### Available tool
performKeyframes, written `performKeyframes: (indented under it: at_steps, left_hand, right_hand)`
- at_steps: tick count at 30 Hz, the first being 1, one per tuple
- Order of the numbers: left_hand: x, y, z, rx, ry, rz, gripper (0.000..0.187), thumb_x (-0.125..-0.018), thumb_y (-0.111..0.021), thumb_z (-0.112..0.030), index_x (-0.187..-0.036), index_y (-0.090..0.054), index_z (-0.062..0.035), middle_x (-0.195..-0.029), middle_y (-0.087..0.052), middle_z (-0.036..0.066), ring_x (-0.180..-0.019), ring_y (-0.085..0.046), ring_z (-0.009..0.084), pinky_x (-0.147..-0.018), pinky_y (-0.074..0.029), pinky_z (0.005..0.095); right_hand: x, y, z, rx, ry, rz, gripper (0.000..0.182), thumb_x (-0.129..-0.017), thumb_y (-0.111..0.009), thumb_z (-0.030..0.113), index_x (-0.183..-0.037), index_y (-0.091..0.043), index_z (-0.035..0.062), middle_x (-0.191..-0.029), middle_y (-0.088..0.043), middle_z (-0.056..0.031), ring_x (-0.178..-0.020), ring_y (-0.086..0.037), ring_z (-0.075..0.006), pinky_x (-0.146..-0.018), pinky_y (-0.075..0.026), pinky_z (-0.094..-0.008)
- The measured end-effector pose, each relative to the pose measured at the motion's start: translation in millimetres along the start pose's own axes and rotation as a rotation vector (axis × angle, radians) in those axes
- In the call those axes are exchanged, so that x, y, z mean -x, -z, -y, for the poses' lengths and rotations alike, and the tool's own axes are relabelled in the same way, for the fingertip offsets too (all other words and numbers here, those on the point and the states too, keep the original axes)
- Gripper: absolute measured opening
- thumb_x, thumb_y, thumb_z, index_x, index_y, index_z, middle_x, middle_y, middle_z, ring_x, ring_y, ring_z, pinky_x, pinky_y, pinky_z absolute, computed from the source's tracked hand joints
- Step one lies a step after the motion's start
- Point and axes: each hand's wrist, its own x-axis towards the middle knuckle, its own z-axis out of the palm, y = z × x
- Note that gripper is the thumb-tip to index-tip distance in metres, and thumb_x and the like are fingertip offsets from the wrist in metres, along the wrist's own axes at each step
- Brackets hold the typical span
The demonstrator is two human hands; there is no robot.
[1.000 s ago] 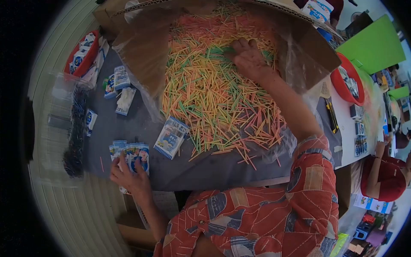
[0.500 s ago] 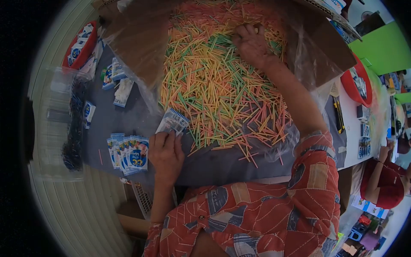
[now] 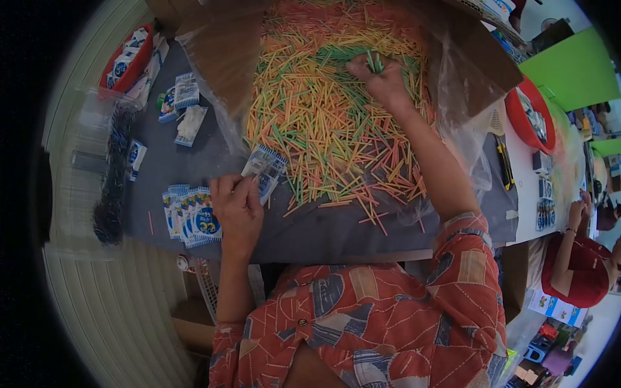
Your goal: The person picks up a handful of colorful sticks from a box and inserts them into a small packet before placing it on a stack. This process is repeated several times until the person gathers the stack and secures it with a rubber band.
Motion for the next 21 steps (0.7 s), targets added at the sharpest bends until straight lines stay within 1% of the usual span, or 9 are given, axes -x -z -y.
performKeyframes:
  at_steps: [1,2,4,8,12,13,15,16,21]
  left_hand:
    - [4,-4,3,0.006,-0.005,0.004,0.017,-0.078,-0.071,-0.005,-0.095,-0.071,-0.0023,-0.089,-0.058,0.011,-0.084,-0.057,0.0332,-0.073,-0.047,0.0433]
    - [13,-11,6,-0.065,-0.037,0.05,0.017,-0.078,-0.07,-0.004,-0.095,-0.071,-0.0014,-0.089,-0.058,0.012,-0.084,-0.056,0.0335,-0.073,-0.047,0.0433]
    - [19,-11,4,-0.138,-0.071,0.092,0.016,-0.079,-0.068,-0.003,-0.094,-0.07,-0.0006,-0.089,-0.058,0.012,-0.084,-0.056,0.0337,-0.072,-0.047,0.0433]
    - [19,1,-6,-0.075,-0.025,0.132,0.016,-0.078,-0.068,-0.001,-0.094,-0.07,0.0003,-0.089,-0.059,0.013,-0.085,-0.057,0.0344,-0.072,-0.047,0.0428]
    - [11,2,6,0.129,0.173,0.171,0.012,-0.08,-0.071,0.0,-0.092,-0.071,0.0012,-0.083,-0.061,0.012,-0.079,-0.06,0.0291,-0.07,-0.049,0.0386]
    - [7,1,7,0.123,0.179,0.17,0.012,-0.08,-0.071,0.0,-0.092,-0.071,0.0012,-0.083,-0.061,0.012,-0.079,-0.06,0.0291,-0.07,-0.049,0.0386]
    - [3,1,10,0.703,0.305,0.034,0.011,-0.08,-0.075,0.003,-0.091,-0.071,0.0023,-0.081,-0.063,0.009,-0.073,-0.061,0.0176,-0.066,-0.049,0.0304]
    - [0,1,7,0.69,0.314,0.029,0.011,-0.08,-0.075,0.003,-0.091,-0.071,0.0023,-0.081,-0.063,0.009,-0.073,-0.061,0.0176,-0.066,-0.049,0.0304]
    - [-24,-30,-22,1.081,0.356,0.055,0.012,-0.082,-0.074,0.006,-0.093,-0.071,0.0035,-0.086,-0.065,0.004,-0.077,-0.06,0.0079,-0.065,-0.046,0.0209]
  right_hand:
    - [7,-2,7,-0.25,-0.274,-0.115,0.035,-0.1,-0.058,0.041,-0.099,-0.065,0.0066,-0.059,-0.048,0.0008,-0.053,-0.044,-0.0138,-0.056,-0.04,-0.0335]
    - [11,2,5,-0.246,-0.279,-0.119,0.035,-0.1,-0.058,0.041,-0.099,-0.065,0.0066,-0.059,-0.048,0.0008,-0.053,-0.044,-0.0138,-0.056,-0.04,-0.0335]
    - [13,9,2,-0.981,-0.288,0.029,0.037,-0.102,-0.054,0.04,-0.092,-0.064,0.005,-0.057,-0.044,0.0016,-0.05,-0.039,-0.0116,-0.051,-0.036,-0.0325]
    - [26,-12,2,-1.053,-0.226,-0.059,0.038,-0.103,-0.054,0.036,-0.088,-0.064,0.0027,-0.056,-0.042,0.0022,-0.049,-0.04,-0.0108,-0.048,-0.036,-0.0311]
    - [45,-41,-25,-0.599,-0.162,0.108,0.039,-0.104,-0.052,0.036,-0.086,-0.063,0.003,-0.055,-0.044,-0.0004,-0.048,-0.044,-0.0118,-0.047,-0.039,-0.0308]
    - [44,-39,-23,-0.689,-0.189,0.132,0.039,-0.104,-0.052,0.036,-0.085,-0.063,0.0033,-0.056,-0.047,-0.002,-0.05,-0.047,-0.0122,-0.048,-0.041,-0.0312]
    - [40,-30,-12,-0.945,-0.214,0.191,0.04,-0.105,-0.05,0.036,-0.085,-0.063,0.0036,-0.061,-0.057,-0.0068,-0.054,-0.054,-0.015,-0.052,-0.047,-0.0341]
    - [40,-28,8,-0.955,-0.218,0.205,0.04,-0.105,-0.05,0.036,-0.085,-0.063,0.0036,-0.061,-0.057,-0.0068,-0.054,-0.054,-0.015,-0.052,-0.047,-0.0341]
    - [68,-29,98,-1.056,0.201,0.173,0.045,-0.106,-0.045,0.039,-0.087,-0.062,0.0018,-0.067,-0.062,-0.0084,-0.072,-0.064,-0.0214,-0.075,-0.053,-0.0378]
